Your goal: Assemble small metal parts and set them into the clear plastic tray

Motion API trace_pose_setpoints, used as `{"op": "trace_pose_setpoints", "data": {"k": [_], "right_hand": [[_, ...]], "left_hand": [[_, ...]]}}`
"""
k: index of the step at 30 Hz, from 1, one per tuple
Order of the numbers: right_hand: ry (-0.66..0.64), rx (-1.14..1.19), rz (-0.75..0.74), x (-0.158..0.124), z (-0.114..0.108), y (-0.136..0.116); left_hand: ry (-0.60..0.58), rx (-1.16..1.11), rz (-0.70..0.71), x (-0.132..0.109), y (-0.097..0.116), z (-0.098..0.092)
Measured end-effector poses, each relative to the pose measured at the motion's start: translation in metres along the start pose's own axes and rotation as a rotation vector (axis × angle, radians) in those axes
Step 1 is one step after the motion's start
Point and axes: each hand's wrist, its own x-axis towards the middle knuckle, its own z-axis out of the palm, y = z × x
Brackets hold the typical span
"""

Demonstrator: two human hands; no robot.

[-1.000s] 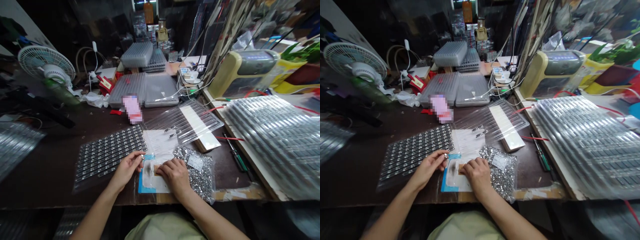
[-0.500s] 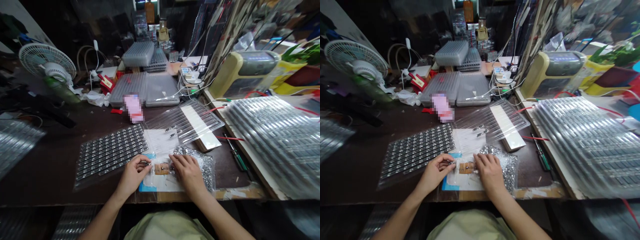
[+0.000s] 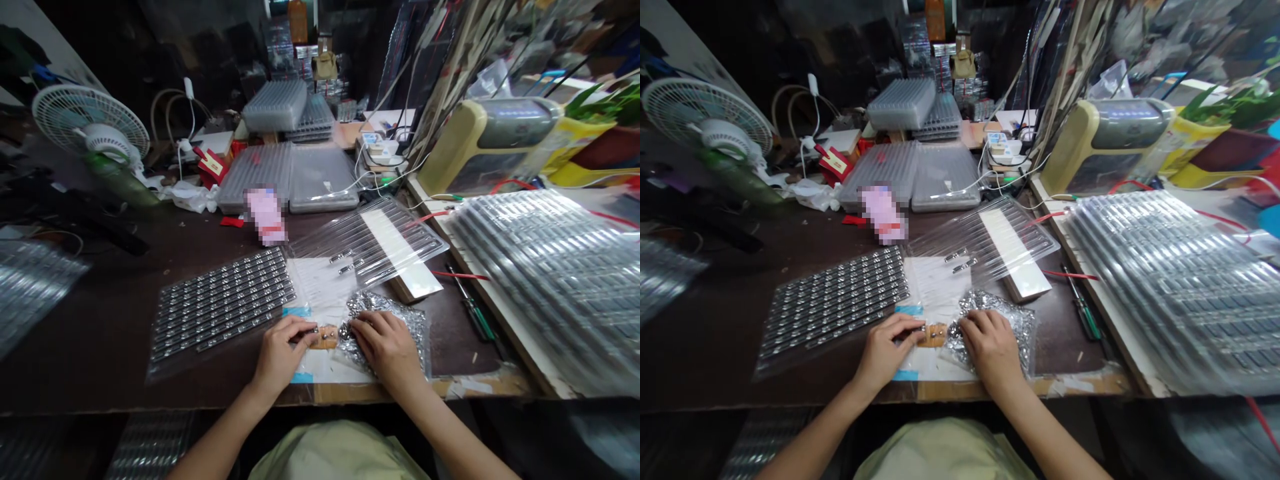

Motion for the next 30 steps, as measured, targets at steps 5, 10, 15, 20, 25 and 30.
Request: {"op": "trace_pose_setpoints", "data": {"k": [5,10,15,20,25,30], "right_hand": [[0.051,0.146,0.088,0.001,-0.001,0.000],[0.050,0.235,0.095,-0.002,-0.002,-0.001],[0.027,0.268,0.100,-0.003,-0.001,-0.002],[0.015,0.291,0.126,-0.001,0.005,-0.009],[-0.052,0.265,0.148,0.008,0.015,-0.031],[-0.064,0.168,0.114,0.012,0.023,-0.042]], "left_hand": [[-0.045,0.066,0.085,-0.003,0.003,0.005],[-0.039,0.140,0.127,-0.005,0.006,0.010],[-0.042,0.211,0.136,-0.004,0.009,0.011],[-0.047,0.209,0.134,-0.004,0.009,0.012],[0.078,0.009,0.048,-0.001,0.002,0.008],[0.153,-0.079,-0.021,0.001,-0.004,0.001]]}}
